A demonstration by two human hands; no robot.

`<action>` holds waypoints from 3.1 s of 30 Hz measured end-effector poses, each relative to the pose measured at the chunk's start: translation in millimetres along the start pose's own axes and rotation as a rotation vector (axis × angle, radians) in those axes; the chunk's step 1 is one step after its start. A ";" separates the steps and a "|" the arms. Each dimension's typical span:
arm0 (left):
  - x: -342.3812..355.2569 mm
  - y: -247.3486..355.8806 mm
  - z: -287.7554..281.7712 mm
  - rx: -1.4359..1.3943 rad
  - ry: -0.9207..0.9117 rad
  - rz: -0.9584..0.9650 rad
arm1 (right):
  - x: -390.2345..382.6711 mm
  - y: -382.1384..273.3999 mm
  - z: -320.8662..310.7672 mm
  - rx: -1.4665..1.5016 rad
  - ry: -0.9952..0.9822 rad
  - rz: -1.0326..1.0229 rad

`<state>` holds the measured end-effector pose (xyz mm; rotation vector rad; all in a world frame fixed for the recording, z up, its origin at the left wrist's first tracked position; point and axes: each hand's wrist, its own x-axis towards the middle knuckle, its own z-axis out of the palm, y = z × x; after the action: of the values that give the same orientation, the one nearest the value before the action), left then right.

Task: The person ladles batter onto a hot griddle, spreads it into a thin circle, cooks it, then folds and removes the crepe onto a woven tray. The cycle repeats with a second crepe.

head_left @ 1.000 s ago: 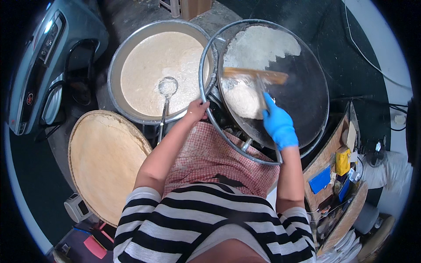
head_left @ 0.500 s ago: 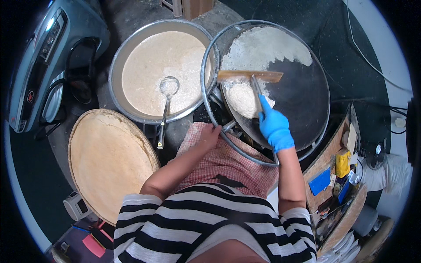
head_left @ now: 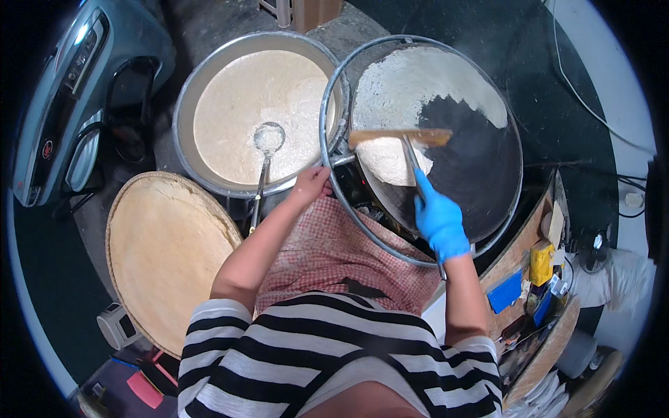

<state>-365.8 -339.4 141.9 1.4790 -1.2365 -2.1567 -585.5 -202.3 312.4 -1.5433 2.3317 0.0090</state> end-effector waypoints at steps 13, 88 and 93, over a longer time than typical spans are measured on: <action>-14.5 -55.2 49.2 0.097 0.144 0.178 | -9.4 1.4 -6.3 0.019 -0.040 0.065; -15.5 -67.7 52.9 0.096 0.136 0.145 | 21.4 -4.1 -0.2 0.063 0.048 0.047; 13.0 -41.2 24.2 -0.037 0.061 0.076 | -15.9 20.1 -26.9 -0.022 -0.140 0.103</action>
<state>-382.2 -310.2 105.6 1.4470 -1.2057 -2.0595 -605.3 -185.1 338.5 -1.3843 2.3043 0.1632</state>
